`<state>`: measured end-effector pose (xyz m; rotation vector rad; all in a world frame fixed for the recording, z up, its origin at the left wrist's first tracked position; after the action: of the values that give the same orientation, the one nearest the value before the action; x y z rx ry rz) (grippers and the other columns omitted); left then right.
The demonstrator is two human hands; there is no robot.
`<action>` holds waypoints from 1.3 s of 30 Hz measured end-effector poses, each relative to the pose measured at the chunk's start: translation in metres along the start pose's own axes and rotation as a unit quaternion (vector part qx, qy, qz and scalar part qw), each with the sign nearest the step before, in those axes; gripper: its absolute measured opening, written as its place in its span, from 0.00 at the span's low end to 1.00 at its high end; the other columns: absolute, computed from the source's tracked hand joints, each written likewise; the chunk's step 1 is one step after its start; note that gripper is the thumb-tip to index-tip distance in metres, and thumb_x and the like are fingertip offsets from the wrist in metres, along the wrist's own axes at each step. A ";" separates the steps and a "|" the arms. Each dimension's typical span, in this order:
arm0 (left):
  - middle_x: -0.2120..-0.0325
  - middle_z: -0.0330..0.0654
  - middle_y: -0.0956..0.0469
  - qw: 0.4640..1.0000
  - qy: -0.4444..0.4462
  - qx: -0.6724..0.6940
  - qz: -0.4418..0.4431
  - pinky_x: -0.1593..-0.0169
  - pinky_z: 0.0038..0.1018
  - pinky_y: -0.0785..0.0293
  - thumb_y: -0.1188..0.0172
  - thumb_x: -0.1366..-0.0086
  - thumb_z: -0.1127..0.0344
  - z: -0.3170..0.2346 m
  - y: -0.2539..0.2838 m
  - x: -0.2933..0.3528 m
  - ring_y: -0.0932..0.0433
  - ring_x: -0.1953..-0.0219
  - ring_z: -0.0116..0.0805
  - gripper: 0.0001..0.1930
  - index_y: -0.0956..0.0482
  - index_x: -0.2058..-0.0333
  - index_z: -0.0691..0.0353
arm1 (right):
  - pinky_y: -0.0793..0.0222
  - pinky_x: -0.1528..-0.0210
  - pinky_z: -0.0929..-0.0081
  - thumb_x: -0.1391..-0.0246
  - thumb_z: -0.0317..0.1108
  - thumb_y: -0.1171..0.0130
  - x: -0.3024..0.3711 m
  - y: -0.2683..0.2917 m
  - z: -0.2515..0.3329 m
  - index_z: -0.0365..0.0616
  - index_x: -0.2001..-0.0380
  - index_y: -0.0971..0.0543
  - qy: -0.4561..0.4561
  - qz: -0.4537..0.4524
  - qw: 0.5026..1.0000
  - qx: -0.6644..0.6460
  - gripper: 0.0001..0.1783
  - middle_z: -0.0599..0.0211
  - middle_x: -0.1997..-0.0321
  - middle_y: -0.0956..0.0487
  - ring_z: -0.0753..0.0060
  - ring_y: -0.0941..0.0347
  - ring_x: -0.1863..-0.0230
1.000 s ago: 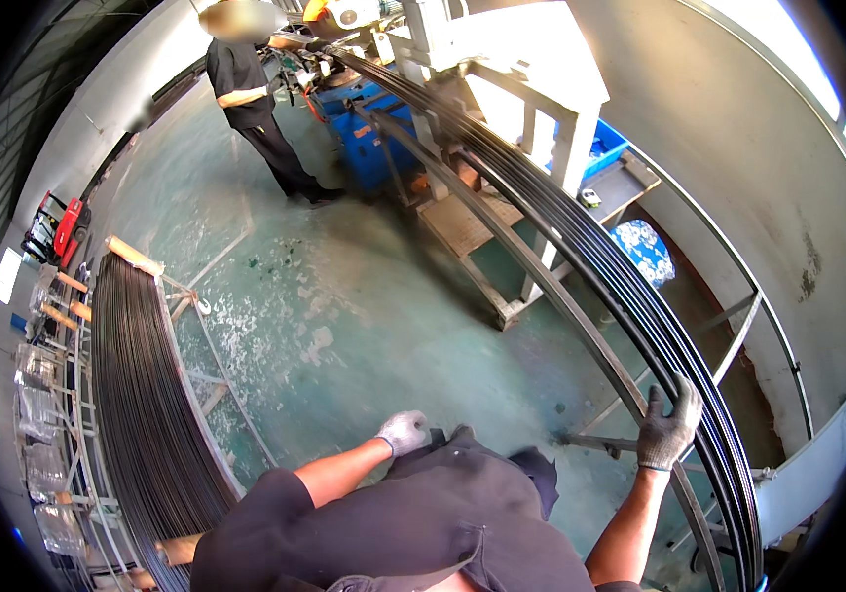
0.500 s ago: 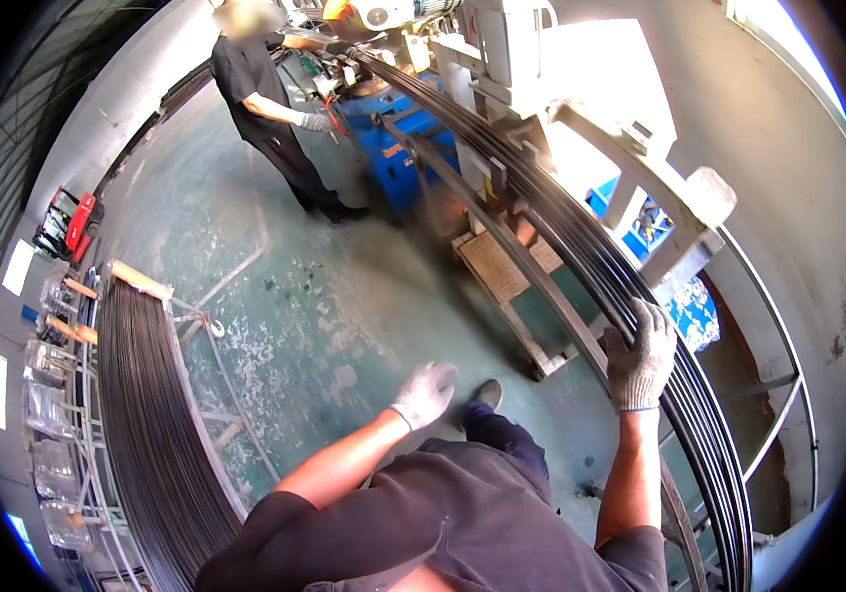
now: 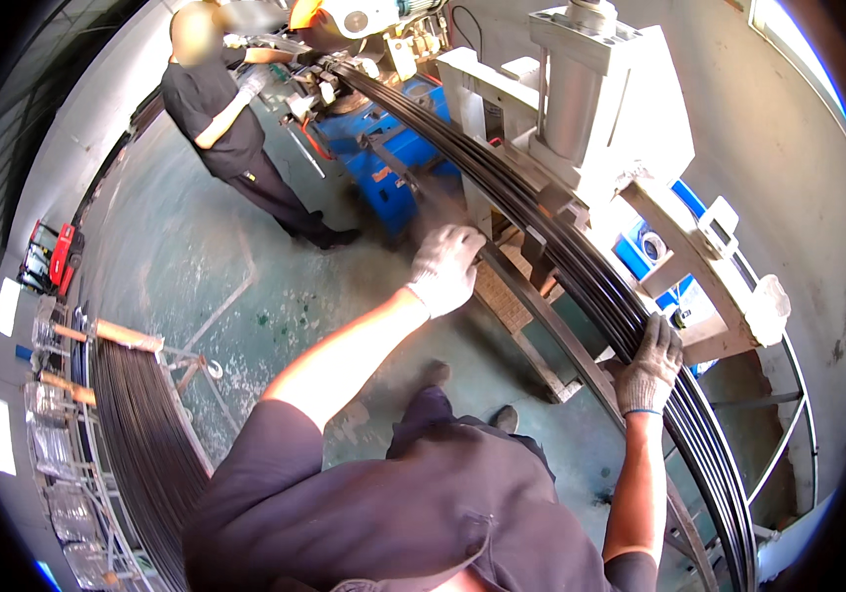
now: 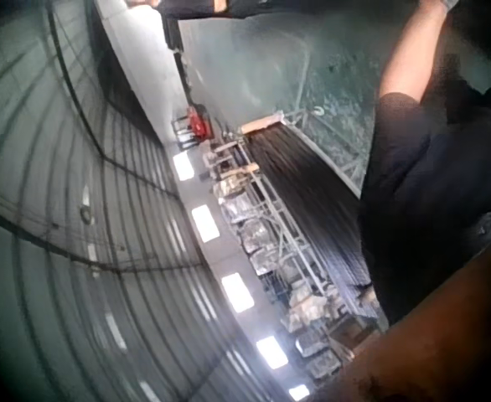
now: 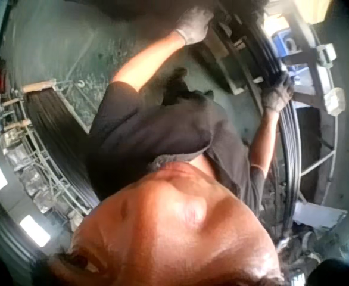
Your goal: The person measures and marks a metal rod using a tape measure and marker, then secures it in a metal cutting machine. They operate the machine to cut the rod and remove the cut pieces, repeating the process with additional rods.
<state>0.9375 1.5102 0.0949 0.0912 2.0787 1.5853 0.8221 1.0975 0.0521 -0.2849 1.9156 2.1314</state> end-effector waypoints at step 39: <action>0.40 0.51 0.20 0.962 -0.234 -0.093 0.106 0.18 0.48 0.41 0.33 0.34 0.61 0.072 -0.103 -0.186 0.24 0.32 0.51 0.33 0.27 0.32 0.63 | 0.36 0.18 0.44 0.49 0.18 0.37 -0.017 -0.021 0.019 0.48 0.29 0.22 -0.127 -0.095 0.984 0.086 0.40 0.54 0.32 0.18 0.41 0.25 0.27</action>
<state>1.1557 1.4752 0.0547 0.5818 1.5894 1.6776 0.8457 1.1174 0.0394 -0.1470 1.8289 1.7738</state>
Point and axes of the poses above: each hand's wrist, its own x-axis away from the middle knuckle, its own y-axis out of the back of the hand, z = x × y, the point moved 3 cm from there along -x, towards the middle knuckle
